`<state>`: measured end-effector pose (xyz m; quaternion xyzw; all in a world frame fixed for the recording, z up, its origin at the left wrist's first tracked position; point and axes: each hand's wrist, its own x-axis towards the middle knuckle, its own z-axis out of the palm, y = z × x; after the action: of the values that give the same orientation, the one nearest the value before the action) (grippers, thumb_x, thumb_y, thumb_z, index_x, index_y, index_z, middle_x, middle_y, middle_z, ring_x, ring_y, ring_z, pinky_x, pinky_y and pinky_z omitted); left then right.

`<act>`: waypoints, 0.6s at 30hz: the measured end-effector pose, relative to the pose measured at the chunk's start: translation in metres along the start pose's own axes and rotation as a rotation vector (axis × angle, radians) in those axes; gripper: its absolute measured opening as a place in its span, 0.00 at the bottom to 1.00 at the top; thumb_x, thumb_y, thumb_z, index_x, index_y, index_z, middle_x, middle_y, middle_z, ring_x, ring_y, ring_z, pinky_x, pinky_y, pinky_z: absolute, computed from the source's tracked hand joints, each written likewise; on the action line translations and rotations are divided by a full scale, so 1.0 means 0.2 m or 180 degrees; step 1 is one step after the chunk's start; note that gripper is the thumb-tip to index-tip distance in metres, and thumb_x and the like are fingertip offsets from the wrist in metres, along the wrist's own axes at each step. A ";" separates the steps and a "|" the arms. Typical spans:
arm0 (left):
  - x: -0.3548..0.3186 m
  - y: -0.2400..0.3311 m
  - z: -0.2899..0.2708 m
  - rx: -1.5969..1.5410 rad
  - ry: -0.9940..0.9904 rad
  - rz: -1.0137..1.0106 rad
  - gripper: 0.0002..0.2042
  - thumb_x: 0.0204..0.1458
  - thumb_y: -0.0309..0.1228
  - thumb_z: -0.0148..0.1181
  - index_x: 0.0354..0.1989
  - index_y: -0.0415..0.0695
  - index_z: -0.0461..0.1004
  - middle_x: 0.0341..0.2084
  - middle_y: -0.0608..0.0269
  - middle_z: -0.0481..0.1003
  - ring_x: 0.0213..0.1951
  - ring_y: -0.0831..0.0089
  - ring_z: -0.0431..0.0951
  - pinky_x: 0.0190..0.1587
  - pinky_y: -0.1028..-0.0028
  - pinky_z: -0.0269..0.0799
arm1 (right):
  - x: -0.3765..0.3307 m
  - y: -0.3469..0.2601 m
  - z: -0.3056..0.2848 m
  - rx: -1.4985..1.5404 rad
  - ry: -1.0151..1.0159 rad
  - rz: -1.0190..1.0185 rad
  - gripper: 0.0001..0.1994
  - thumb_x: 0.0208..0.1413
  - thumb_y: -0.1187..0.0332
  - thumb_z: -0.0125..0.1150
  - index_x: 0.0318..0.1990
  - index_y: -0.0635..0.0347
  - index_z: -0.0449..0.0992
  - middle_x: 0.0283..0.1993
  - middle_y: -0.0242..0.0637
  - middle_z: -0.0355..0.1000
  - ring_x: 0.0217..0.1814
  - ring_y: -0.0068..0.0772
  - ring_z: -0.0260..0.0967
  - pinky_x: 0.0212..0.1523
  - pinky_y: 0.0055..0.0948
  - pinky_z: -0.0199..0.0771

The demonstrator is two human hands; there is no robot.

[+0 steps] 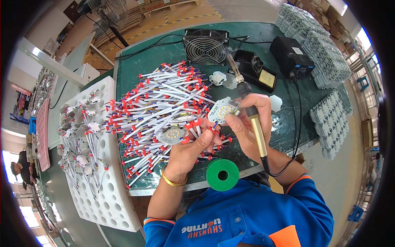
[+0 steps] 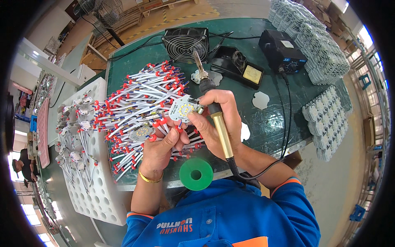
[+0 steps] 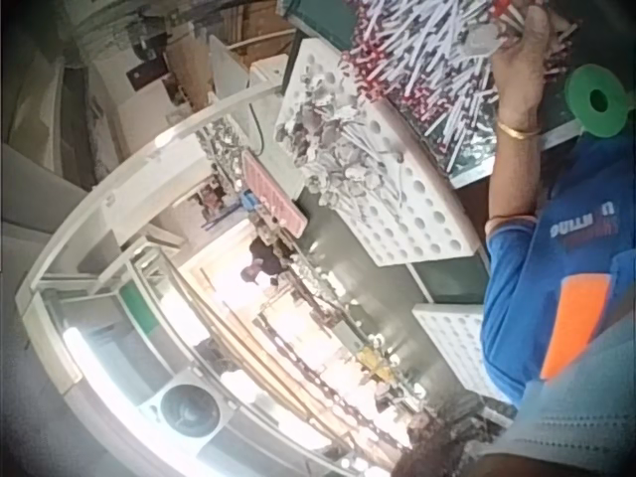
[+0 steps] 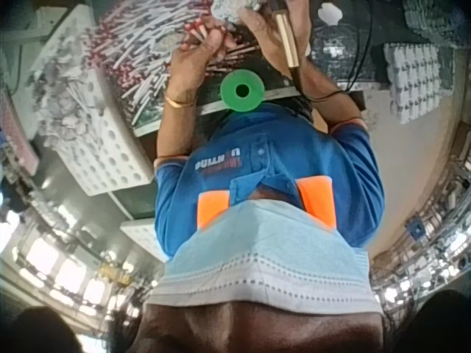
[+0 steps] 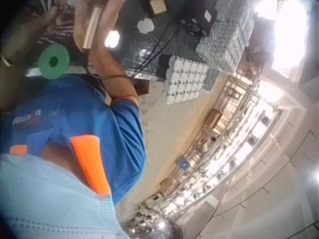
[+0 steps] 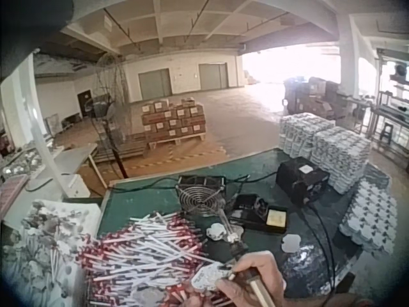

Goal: The person solders wires onto LED circuit boards using a soldering iron and solder wire, moves foam trays on the table, and solders more wires to LED boards.

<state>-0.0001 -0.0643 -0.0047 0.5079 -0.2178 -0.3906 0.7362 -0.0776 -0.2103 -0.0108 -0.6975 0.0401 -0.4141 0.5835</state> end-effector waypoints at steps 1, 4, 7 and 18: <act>0.00 0.00 0.00 0.0001 0.0003 0.0003 0.15 0.53 0.37 0.56 0.42 0.37 0.69 0.25 0.61 0.74 0.23 0.80 0.69 0.26 0.82 0.65 | 0.00 0.00 0.01 0.0002 -0.0003 -0.0002 0.16 0.49 0.72 0.63 0.41 0.59 0.62 0.37 0.34 0.60 0.32 0.20 0.59 0.33 0.20 0.64; 0.00 0.01 -0.01 -0.0015 -0.0077 0.0030 0.15 0.54 0.37 0.55 0.41 0.37 0.69 0.24 0.62 0.74 0.23 0.80 0.69 0.26 0.82 0.64 | 0.00 0.00 0.01 0.0213 0.0131 0.0043 0.16 0.49 0.72 0.63 0.41 0.60 0.62 0.38 0.34 0.60 0.32 0.20 0.60 0.32 0.19 0.64; 0.00 0.00 -0.01 -0.0007 -0.0124 0.0052 0.14 0.54 0.37 0.55 0.41 0.38 0.69 0.24 0.62 0.73 0.22 0.80 0.69 0.25 0.82 0.64 | 0.00 -0.01 0.01 0.0154 0.0110 0.0139 0.15 0.49 0.72 0.62 0.41 0.60 0.62 0.37 0.34 0.61 0.32 0.20 0.60 0.32 0.19 0.64; 0.00 -0.01 0.00 -0.0171 0.0154 -0.0001 0.09 0.54 0.32 0.54 0.39 0.39 0.70 0.24 0.66 0.72 0.25 0.82 0.68 0.27 0.83 0.63 | -0.01 -0.08 0.00 -0.0782 -0.0244 -0.1025 0.15 0.44 0.77 0.64 0.38 0.59 0.65 0.31 0.42 0.68 0.28 0.37 0.70 0.30 0.31 0.69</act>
<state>-0.0008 -0.0652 -0.0066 0.4973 -0.1892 -0.3840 0.7546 -0.0852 -0.2039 0.0021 -0.7761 -0.0440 -0.4671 0.4213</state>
